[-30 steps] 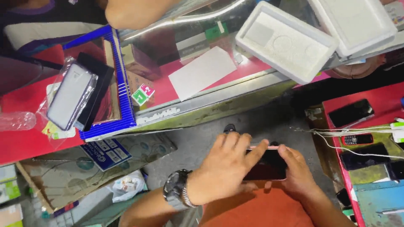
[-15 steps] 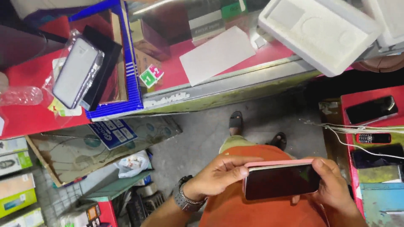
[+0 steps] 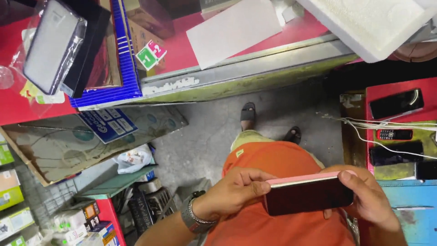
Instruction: A technician cleans a mobile phone screen, applies a protective film, trims the excess film with a blade, and installs a phone case.
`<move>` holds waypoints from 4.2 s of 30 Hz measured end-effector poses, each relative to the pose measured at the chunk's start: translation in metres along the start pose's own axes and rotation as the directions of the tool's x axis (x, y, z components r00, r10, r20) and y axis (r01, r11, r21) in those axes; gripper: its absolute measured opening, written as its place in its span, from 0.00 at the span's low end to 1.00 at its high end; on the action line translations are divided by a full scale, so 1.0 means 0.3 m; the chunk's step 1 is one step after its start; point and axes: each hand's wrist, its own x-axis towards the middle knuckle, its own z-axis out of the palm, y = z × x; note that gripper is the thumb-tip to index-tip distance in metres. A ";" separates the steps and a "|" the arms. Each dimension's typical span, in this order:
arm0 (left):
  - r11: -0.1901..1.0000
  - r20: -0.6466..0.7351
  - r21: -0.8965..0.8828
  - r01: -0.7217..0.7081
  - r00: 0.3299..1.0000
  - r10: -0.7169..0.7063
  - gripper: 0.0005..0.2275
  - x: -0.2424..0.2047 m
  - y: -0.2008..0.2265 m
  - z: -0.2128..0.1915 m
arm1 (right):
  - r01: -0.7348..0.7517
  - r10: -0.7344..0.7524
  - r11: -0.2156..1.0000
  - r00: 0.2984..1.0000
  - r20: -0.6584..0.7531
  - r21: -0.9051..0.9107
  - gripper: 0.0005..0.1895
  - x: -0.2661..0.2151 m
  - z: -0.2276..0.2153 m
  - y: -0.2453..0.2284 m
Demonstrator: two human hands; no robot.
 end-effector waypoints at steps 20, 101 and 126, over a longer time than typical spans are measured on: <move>0.977 -0.218 0.198 -0.083 0.968 0.126 0.13 -0.014 -0.040 -0.001 | -0.220 0.211 0.975 0.959 -0.187 -0.030 0.30 -0.036 -0.025 0.026; 0.976 0.490 0.075 -0.205 0.860 0.143 0.29 0.187 -0.306 -0.079 | -0.305 0.334 0.806 0.942 -0.036 -0.508 0.18 0.193 0.208 -0.233; 0.851 0.462 0.155 -0.503 0.798 0.387 0.20 0.134 -0.208 0.020 | -0.283 0.389 0.712 0.921 0.025 -0.642 0.17 0.186 0.291 -0.320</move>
